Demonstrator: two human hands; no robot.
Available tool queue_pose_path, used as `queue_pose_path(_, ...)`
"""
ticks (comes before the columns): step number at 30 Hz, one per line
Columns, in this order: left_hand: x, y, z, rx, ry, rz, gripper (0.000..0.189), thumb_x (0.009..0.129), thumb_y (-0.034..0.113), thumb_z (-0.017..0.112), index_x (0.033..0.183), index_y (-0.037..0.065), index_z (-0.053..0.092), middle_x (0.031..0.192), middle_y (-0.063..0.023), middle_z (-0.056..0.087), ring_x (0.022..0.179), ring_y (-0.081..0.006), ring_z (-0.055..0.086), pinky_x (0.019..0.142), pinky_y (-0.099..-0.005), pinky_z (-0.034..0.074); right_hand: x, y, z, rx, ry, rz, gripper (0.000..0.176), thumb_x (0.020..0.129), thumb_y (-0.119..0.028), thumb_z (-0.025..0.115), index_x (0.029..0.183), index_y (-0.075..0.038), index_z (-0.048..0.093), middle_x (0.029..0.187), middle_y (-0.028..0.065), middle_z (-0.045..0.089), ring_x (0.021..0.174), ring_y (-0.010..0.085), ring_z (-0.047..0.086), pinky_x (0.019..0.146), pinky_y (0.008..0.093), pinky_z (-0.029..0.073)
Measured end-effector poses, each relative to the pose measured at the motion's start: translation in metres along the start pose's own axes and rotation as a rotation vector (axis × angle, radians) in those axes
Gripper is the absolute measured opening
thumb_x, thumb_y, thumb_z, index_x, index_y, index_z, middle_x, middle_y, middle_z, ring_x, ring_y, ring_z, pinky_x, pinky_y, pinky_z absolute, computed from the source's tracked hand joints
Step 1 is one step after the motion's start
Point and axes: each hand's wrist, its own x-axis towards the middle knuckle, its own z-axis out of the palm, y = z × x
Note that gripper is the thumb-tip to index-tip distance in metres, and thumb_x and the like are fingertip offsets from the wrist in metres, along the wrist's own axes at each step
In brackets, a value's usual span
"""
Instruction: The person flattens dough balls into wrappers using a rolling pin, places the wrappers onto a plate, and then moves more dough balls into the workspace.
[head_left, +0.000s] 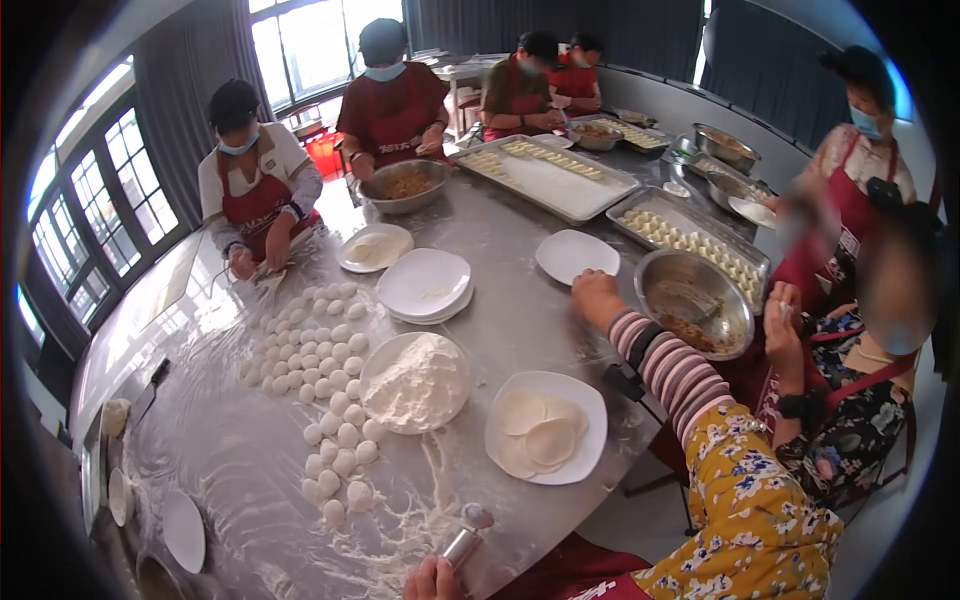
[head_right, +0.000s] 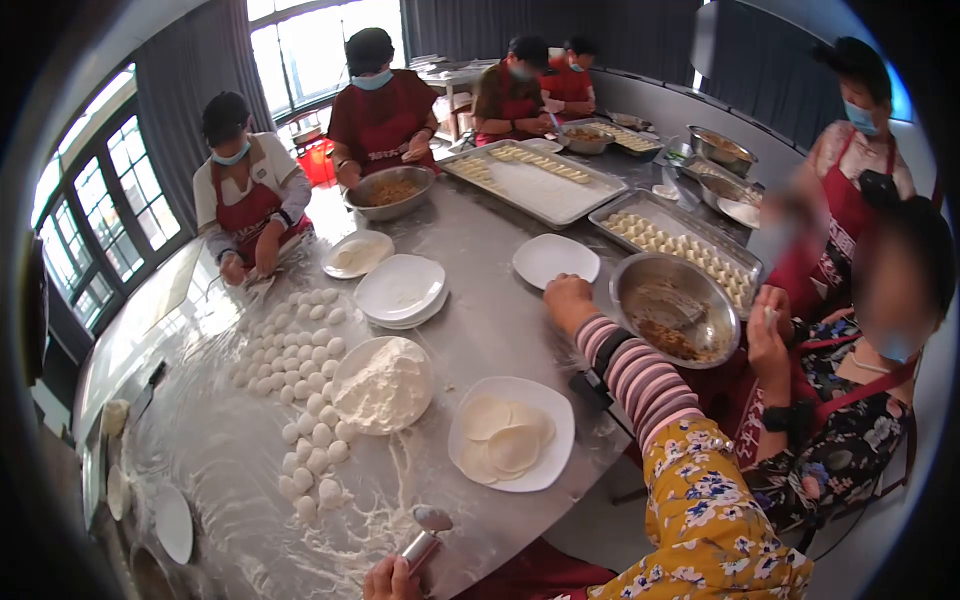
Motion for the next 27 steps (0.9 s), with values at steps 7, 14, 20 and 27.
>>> queue_pose_path(7,-0.004,-0.004,0.007,-0.003,0.006,-0.009,0.032,0.083,0.014,0.059,0.112,0.001,0.055,0.103,-0.0181,0.058,0.091,-0.0354,0.056,0.078,-0.0436,0.046,0.028,0.009,0.018,-0.047,0.041,-0.102,0.018,0.075,-0.016,0.062,0.089,-0.006,0.067,0.095,0.0117,0.063,0.087,0.026,0.064,0.066,0.036,0.054)
queue_pose_path(14,0.011,-0.012,0.004,-0.03,-0.026,0.047,0.039,0.074,0.011,0.061,0.11,0.0,0.054,0.111,-0.0164,0.054,0.095,-0.0321,0.055,0.08,-0.0398,0.046,0.025,0.015,-0.031,-0.082,0.483,-0.255,0.008,0.067,-0.014,0.058,0.068,-0.008,0.063,0.066,0.0116,0.062,0.06,0.0231,0.064,0.05,0.0358,0.049)
queue_pose_path(20,0.003,-0.006,-0.012,-0.097,0.021,0.03,0.038,0.071,0.006,0.054,0.109,0.0,0.054,0.105,-0.0139,0.055,0.093,-0.028,0.057,0.08,-0.0357,0.047,-0.043,-0.007,-0.183,0.108,0.599,-0.554,0.005,0.071,-0.001,0.05,0.075,-0.002,0.051,0.075,0.0163,0.055,0.07,0.0336,0.058,0.061,0.0425,0.047)
queue_pose_path(27,-0.008,-0.006,0.0,-0.129,0.124,0.041,0.037,0.075,0.01,0.052,0.11,0.0,0.053,0.106,-0.0157,0.056,0.097,-0.0291,0.056,0.085,-0.0371,0.046,-0.197,-0.147,-0.329,0.301,0.785,-1.148,0.006,0.069,-0.005,0.054,0.071,-0.005,0.048,0.065,0.0092,0.048,0.059,0.0235,0.053,0.051,0.0358,0.043)
